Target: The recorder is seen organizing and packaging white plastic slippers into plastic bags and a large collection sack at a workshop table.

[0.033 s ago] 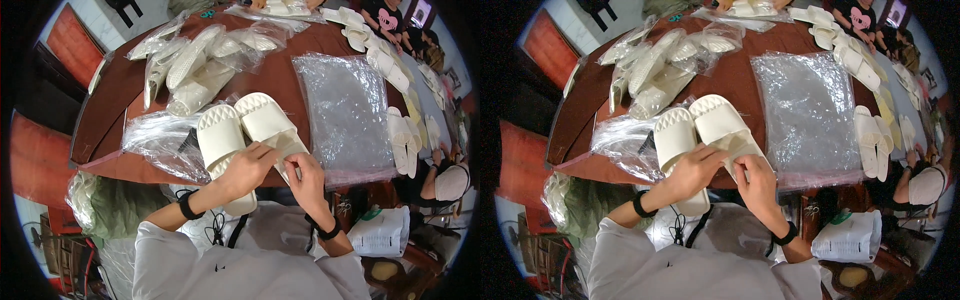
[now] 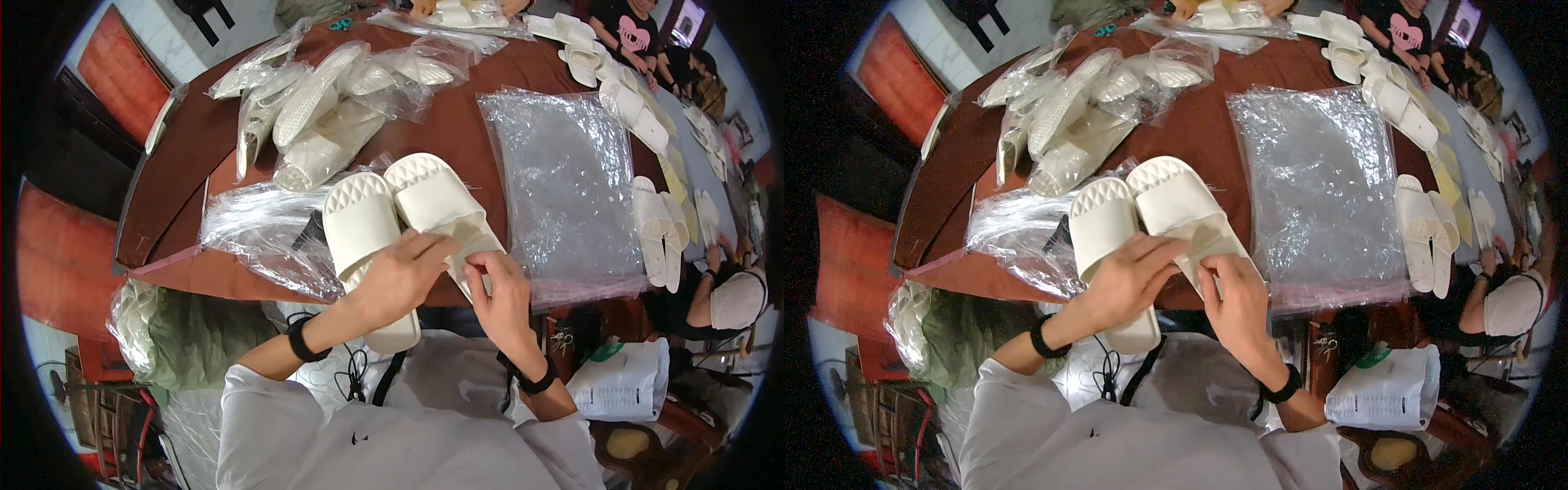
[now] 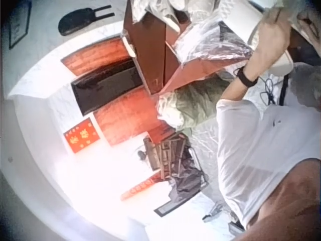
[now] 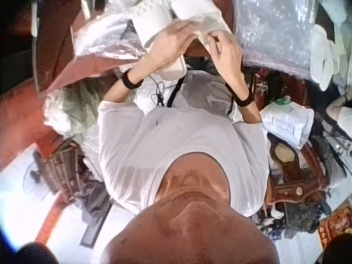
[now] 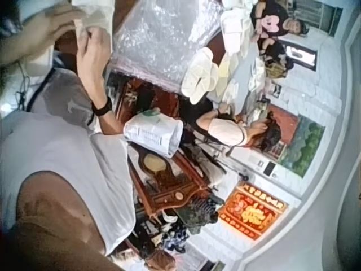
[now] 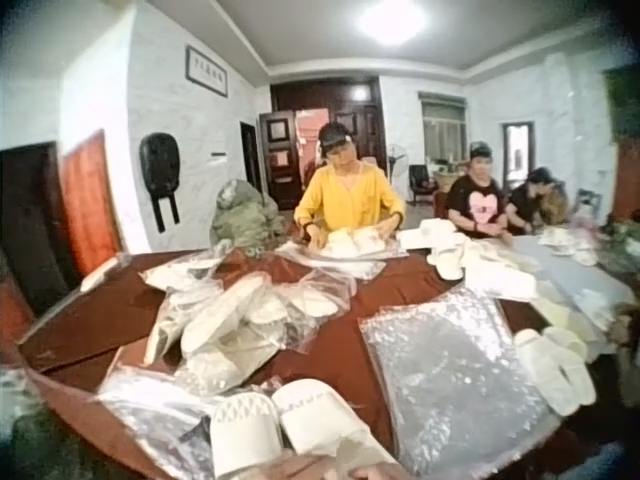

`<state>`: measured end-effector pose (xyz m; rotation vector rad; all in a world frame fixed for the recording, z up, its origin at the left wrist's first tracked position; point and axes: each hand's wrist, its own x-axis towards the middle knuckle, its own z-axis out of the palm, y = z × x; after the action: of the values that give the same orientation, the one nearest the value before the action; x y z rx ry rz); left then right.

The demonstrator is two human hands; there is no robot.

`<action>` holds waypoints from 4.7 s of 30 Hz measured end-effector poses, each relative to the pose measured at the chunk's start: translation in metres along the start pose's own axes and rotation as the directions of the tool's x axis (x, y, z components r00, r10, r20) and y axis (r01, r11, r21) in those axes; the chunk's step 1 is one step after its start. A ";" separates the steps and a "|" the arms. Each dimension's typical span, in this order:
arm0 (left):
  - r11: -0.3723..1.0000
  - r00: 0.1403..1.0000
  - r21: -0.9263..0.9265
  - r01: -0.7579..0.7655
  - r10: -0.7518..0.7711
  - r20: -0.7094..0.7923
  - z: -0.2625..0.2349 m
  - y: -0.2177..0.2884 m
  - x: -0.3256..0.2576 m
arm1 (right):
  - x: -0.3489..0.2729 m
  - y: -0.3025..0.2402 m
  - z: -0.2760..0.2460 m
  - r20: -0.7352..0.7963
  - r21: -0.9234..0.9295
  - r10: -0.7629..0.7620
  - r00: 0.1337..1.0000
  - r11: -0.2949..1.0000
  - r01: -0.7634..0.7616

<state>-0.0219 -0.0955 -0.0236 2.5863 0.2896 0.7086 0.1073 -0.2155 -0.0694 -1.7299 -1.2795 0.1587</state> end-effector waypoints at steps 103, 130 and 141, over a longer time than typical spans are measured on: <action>0.909 0.963 0.356 0.215 -0.258 0.078 -0.111 -0.028 0.052 | -0.004 0.028 -0.069 0.010 -0.180 0.003 1.000 0.984 -0.001; 0.741 0.718 0.537 0.404 0.108 -0.688 -0.219 -0.090 0.106 | -0.008 0.039 -0.065 -0.012 -0.133 0.018 1.000 0.991 -0.019; 0.681 0.742 0.475 0.558 -0.152 -0.653 -0.239 -0.212 0.044 | -0.007 0.031 -0.059 -0.005 -0.136 0.022 1.000 0.990 -0.023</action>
<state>-0.1277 0.1902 0.0814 2.6698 1.4704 1.4107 0.1597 -0.2567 -0.0630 -1.8600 -1.2938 0.0831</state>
